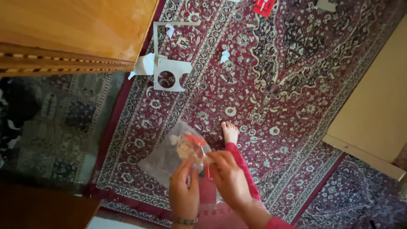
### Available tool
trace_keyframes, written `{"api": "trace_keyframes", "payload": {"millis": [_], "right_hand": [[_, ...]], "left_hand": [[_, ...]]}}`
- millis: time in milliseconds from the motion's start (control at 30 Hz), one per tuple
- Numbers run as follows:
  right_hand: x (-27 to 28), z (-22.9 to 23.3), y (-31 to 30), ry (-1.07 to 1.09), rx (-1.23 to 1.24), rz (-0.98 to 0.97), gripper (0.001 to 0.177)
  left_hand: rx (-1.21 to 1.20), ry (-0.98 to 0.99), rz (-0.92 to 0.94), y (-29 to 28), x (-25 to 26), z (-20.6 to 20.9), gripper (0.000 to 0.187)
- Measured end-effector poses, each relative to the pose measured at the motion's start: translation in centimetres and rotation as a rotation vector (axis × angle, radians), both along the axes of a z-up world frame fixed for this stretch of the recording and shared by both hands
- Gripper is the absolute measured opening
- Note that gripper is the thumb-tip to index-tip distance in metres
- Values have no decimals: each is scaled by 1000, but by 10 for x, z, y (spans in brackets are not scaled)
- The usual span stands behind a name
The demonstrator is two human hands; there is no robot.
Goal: The recorder is tidying up scraps of paper and cardboard from the floor into a plastic bag.
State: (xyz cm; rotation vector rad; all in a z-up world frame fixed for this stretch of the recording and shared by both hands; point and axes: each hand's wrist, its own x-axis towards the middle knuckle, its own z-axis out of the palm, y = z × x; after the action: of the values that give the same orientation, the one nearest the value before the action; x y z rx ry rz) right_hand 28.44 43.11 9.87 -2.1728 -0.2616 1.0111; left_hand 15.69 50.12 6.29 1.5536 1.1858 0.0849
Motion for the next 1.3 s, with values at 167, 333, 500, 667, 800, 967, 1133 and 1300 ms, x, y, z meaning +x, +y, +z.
{"api": "trace_keyframes", "payload": {"millis": [167, 333, 500, 667, 800, 967, 1133, 1300], "right_hand": [[-7, -2, 4, -242, 193, 436, 39], [-3, -1, 13, -291, 292, 535, 34], [21, -21, 33, -311, 233, 603, 39], [91, -37, 70, -425, 443, 602, 36], [165, -120, 63, -410, 429, 282, 22], [260, -348, 43, -326, -10, 279, 23], [329, -486, 58, -535, -95, 554, 47], [323, -513, 83, -554, -303, 645, 37]], "left_hand": [[324, 141, -92, 21, 4, 4, 31], [194, 127, -34, 44, 10, 1, 42], [203, 76, -212, 68, 43, 12, 62], [269, 74, -227, 82, 59, -41, 70], [254, 108, -215, 108, 98, -77, 67], [206, 141, -124, 133, 141, -126, 66], [204, 97, -285, 152, 157, -193, 64], [275, 111, -425, 161, 144, -218, 61]]}}
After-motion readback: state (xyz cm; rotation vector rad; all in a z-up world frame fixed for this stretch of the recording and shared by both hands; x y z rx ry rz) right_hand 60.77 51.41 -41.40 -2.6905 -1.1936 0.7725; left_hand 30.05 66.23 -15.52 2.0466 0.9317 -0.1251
